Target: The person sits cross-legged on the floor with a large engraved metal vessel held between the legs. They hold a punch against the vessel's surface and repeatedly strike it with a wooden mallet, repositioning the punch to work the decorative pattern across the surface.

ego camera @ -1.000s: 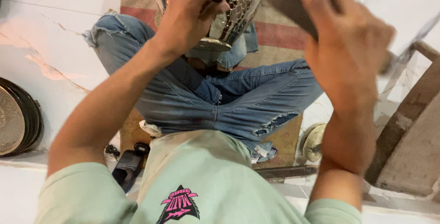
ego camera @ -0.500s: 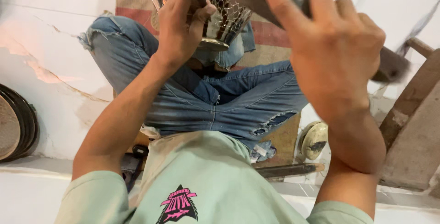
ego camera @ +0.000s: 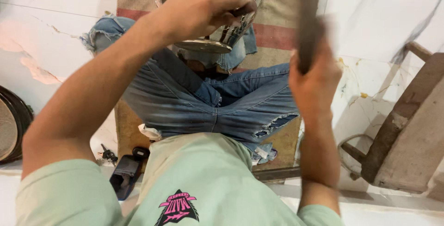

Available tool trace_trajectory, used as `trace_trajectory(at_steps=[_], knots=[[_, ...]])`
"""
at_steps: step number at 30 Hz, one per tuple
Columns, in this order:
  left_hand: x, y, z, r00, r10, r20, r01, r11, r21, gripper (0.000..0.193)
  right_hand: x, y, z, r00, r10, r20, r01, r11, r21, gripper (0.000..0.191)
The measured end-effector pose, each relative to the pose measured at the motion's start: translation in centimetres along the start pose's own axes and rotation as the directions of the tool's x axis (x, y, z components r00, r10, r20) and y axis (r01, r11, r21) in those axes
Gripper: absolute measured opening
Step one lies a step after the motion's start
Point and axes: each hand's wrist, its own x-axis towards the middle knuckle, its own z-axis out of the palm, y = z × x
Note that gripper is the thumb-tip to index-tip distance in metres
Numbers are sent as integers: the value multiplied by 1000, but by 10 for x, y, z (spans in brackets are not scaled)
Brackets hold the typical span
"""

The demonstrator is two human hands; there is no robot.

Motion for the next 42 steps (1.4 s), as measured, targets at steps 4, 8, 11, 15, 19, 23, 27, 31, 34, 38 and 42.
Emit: trace_trajectory(at_steps=[4,8,11,15,19,23,27,31,34,38,42], knots=[[1,3,0,998,-8,-58,11,999,40,38,-20,-6,35,989,103,-109,-82,980,179,98],[-7,2,-2,991,-122,-54,120,992,-33,44,-17,-5,56,966,242,87,-257,919,300,96],[-6,-3,-7,998,-66,0,66,998,-10,43,-12,-1,58,963,262,66,-268,887,376,93],[-1,-4,-13,999,-29,20,30,999,-31,44,0,-3,38,921,370,-120,-177,673,719,94],[-7,3,-12,999,-34,-9,33,996,-82,37,26,-16,-12,986,-122,-111,120,992,-26,73],[-24,13,-1,962,-208,-176,201,978,-59,30,48,-41,-51,965,-202,-165,211,977,39,71],[-41,22,18,885,-312,-345,297,950,-97,32,47,-62,-71,982,-185,-19,182,977,-113,74],[-54,24,33,652,-497,-573,349,867,-355,23,39,-64,-53,973,-229,26,229,941,-251,81],[-87,19,14,267,-749,-607,250,662,-707,16,29,-53,-16,998,-45,-45,45,999,-13,90],[-155,27,-10,40,-761,-648,320,624,-713,29,-25,-43,39,957,288,30,-286,923,257,88],[-202,53,9,184,-823,-538,445,558,-701,23,-97,-51,83,688,693,216,-700,555,449,88]])
